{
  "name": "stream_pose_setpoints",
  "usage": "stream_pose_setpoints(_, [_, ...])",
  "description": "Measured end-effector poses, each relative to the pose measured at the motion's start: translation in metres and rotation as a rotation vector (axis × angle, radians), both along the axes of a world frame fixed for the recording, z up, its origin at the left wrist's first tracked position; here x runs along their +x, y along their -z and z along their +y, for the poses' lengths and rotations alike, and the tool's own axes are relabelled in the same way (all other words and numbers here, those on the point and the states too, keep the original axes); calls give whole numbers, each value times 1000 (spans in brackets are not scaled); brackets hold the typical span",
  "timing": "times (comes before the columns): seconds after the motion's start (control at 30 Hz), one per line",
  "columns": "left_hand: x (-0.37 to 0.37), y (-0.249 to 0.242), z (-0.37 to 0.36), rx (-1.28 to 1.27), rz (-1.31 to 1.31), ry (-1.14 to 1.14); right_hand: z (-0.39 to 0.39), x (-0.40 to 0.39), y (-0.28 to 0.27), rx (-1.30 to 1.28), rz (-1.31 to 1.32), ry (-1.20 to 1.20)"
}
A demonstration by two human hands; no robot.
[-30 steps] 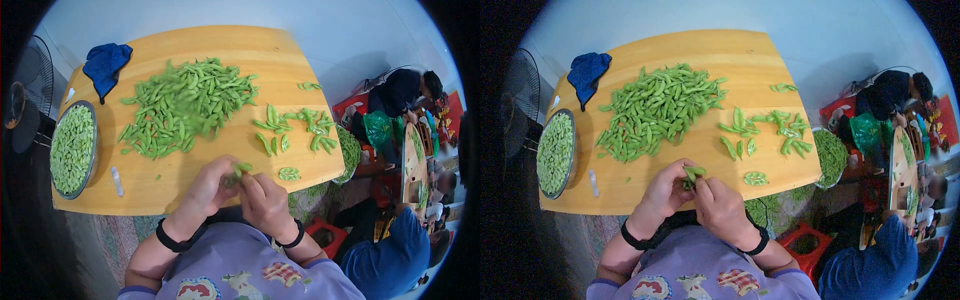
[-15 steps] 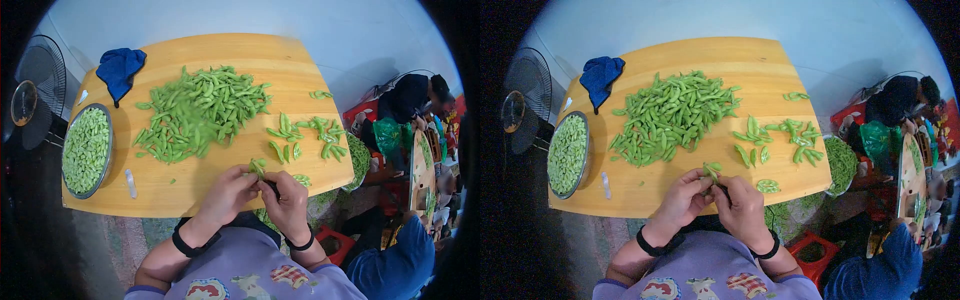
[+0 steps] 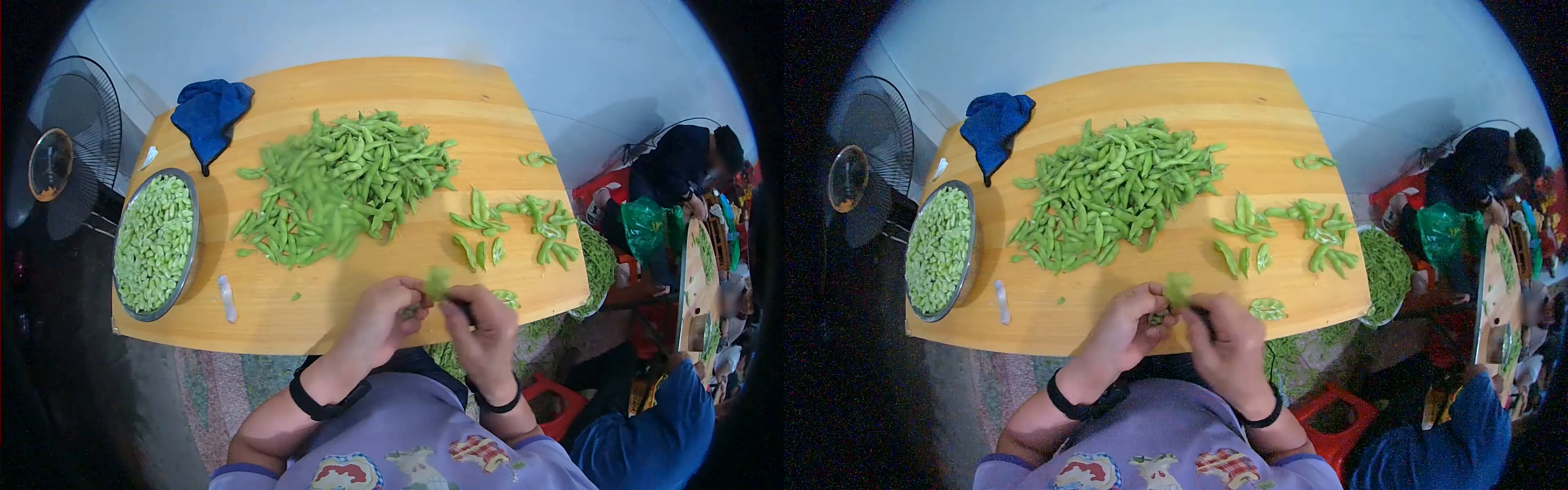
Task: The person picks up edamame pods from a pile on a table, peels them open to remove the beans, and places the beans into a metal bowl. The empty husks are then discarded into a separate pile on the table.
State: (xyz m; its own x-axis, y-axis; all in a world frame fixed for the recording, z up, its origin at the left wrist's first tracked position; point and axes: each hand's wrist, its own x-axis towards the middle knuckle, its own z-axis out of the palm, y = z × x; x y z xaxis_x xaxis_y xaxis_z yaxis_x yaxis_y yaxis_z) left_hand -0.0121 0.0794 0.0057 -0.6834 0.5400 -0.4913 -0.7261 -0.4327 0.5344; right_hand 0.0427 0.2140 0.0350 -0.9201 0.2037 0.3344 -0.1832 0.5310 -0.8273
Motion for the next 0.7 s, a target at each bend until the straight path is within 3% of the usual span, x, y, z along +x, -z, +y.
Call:
stream_pose_setpoints(0.1, [-5,-18,-26,-111,91,142,35,-3,1,16,-57,268])
stream_pose_setpoints(0.13, [-10,-25,-35,-111,94,148,48,-8,-5,-144,-121,300])
stream_pose_setpoints(0.2, [-26,-38,-52,-428,286,96,67,-15,-2,-155,-177,453])
stream_pose_setpoints(0.3, [-57,-36,-66,-547,429,11,75,-10,-1,-393,-132,401])
stream_pose_setpoints(0.37, [-93,-36,-65,-1093,1293,-70,66,-6,3,-448,-110,350])
stream_pose_setpoints(0.4, [-101,-33,-61,-1095,1299,-72,59,-6,4,-497,-88,292])
stream_pose_setpoints(0.47, [-114,-22,-49,-1258,1557,127,44,-6,-2,-563,-181,257])
stream_pose_setpoints(0.63, [-124,-11,-33,-1362,1707,302,35,-1,12,-360,-187,138])
stream_pose_setpoints(0.7, [-123,-12,-31,-1491,1988,376,35,-1,10,-343,-232,121])
